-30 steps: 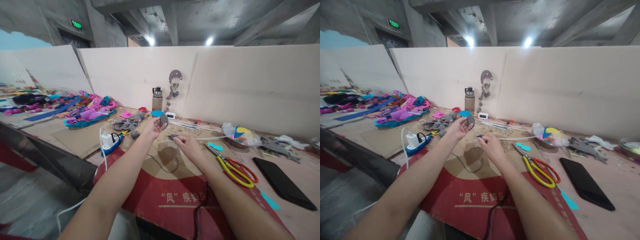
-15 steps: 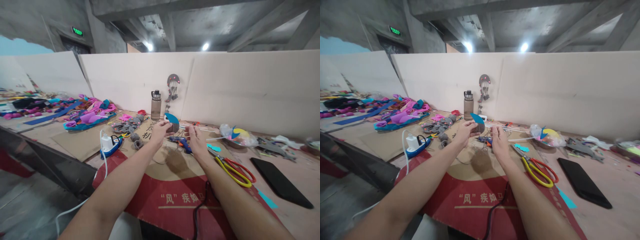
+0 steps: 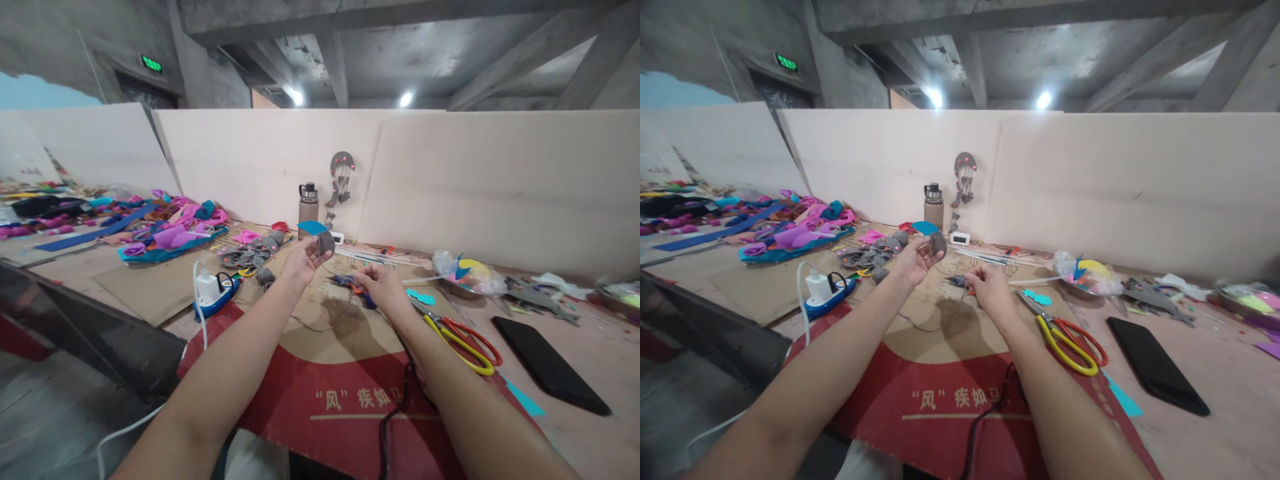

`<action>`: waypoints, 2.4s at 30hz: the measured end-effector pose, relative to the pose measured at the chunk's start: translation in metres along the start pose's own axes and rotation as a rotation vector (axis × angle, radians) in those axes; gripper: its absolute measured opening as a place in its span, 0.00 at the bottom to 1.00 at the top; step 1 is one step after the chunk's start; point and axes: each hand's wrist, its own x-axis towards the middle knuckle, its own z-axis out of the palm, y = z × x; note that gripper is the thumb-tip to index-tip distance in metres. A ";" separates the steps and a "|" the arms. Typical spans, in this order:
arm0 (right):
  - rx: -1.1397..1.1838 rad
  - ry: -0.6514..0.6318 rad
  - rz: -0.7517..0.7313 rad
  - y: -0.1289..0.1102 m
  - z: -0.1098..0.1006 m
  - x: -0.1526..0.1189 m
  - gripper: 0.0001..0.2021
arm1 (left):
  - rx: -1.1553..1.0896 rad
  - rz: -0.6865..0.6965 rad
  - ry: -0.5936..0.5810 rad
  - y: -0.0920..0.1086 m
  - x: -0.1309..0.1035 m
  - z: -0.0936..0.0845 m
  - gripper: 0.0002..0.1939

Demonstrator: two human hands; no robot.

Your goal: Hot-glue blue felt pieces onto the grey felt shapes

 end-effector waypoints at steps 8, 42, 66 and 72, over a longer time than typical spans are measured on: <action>-0.138 0.096 -0.084 -0.010 -0.005 -0.005 0.14 | -0.012 0.120 0.153 0.009 0.015 -0.014 0.05; -0.031 0.306 -0.313 -0.004 0.001 -0.009 0.16 | 0.288 0.209 -0.112 -0.020 -0.030 0.014 0.02; 0.475 0.038 -0.120 -0.010 -0.004 0.000 0.18 | 0.411 -0.046 -0.444 -0.035 -0.033 0.013 0.08; 0.510 0.028 0.079 -0.009 0.000 0.000 0.25 | 0.436 -0.123 -0.318 -0.035 -0.029 0.011 0.03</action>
